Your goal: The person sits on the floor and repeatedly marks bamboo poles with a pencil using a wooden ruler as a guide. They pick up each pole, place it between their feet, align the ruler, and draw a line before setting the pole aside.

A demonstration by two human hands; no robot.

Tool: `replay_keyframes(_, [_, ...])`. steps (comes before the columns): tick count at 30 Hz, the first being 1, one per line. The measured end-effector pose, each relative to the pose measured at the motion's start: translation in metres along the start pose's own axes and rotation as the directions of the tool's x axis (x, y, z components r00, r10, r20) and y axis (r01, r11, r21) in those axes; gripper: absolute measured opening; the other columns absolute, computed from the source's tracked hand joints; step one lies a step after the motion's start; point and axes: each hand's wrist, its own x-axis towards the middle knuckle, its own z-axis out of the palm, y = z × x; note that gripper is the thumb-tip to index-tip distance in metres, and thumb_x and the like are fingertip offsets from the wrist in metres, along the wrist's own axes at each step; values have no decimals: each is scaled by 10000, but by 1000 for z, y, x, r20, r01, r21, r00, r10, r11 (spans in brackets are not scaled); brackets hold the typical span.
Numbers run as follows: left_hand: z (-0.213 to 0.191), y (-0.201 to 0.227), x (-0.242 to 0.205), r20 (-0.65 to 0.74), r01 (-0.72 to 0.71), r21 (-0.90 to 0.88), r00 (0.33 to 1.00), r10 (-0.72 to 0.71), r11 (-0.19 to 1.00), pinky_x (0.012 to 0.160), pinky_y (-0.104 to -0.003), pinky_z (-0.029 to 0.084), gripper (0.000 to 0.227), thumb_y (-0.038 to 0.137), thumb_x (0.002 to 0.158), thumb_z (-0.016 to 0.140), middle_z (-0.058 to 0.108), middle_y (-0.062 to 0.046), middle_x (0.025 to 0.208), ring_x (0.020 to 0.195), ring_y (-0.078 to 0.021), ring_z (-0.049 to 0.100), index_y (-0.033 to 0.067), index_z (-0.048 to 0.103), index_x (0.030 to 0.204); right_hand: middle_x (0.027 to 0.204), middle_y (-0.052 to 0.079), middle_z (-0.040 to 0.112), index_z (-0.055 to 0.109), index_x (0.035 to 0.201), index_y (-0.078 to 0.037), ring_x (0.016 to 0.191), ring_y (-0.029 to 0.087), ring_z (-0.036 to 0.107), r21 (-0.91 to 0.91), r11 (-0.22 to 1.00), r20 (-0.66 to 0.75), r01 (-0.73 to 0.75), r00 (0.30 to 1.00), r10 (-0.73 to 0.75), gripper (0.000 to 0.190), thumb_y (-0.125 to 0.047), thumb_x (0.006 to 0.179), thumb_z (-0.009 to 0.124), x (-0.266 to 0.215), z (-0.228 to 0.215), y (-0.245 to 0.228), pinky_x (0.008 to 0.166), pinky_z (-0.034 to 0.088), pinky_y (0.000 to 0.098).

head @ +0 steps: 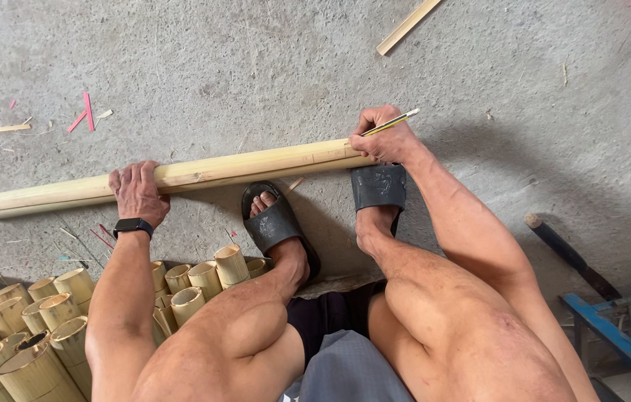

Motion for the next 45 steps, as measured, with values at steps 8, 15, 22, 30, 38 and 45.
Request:
replay_keyframes(8, [-25, 15, 10, 105, 39, -134, 994, -25, 990, 1160, -499, 298, 770, 214, 640, 868, 569, -151, 1273, 1281, -322, 485, 113, 536, 1327, 666, 94, 704, 633, 742, -11, 534, 97, 679, 31, 1000, 30, 2, 1000, -3, 123, -42, 814, 728, 0, -5, -1, 422, 548, 237])
replay_keyframes(15, [-18, 43, 56, 170, 22, -431, 984, 57, 902, 1084, -414, 456, 307, 497, 1006, 733, 757, -25, 1151, 1024, -202, 685, 215, 767, 1124, 705, 88, 701, 634, 889, -40, 544, 93, 664, 218, 975, -5, 49, 999, -49, 115, -48, 808, 715, -19, 1, 6, 443, 547, 235])
replay_keyframes(22, [-18, 165, 76, -2, -254, -531, 954, 299, 809, 993, -481, 470, 833, 452, 667, 937, 623, -157, 1240, 1133, -318, 588, 99, 548, 1314, 705, 82, 700, 618, 786, 4, 537, 84, 645, 115, 993, -39, 29, 999, -25, 143, -44, 816, 749, -13, 13, 12, 441, 527, 225])
replay_keyframes(30, [-3, 240, 62, -161, -404, -271, 914, 372, 874, 1015, -471, 435, 721, 207, 658, 921, 584, -92, 1206, 1160, -304, 577, 130, 498, 1236, 683, 88, 692, 620, 756, 1, 517, 85, 639, 127, 991, -77, 45, 996, -35, 146, -42, 813, 748, -12, 16, 14, 411, 503, 228])
replay_keyframes(38, [-10, 239, 63, -146, -426, -304, 905, 400, 852, 952, -480, 443, 776, 207, 575, 915, 621, -103, 1142, 1102, -312, 613, 122, 515, 1236, 683, 80, 696, 613, 713, -4, 520, 81, 650, 69, 998, -25, 13, 1000, -11, 149, -43, 773, 744, -8, 13, 9, 400, 518, 230])
replay_keyframes(45, [-17, 231, 81, 32, -399, -359, 898, 439, 844, 953, -437, 502, 719, 269, 644, 886, 660, -116, 1062, 1016, -304, 637, 103, 528, 1244, 651, 84, 681, 605, 691, 0, 502, 84, 642, 45, 999, 63, -26, 998, 23, 164, -48, 767, 742, -4, 6, 6, 392, 510, 236])
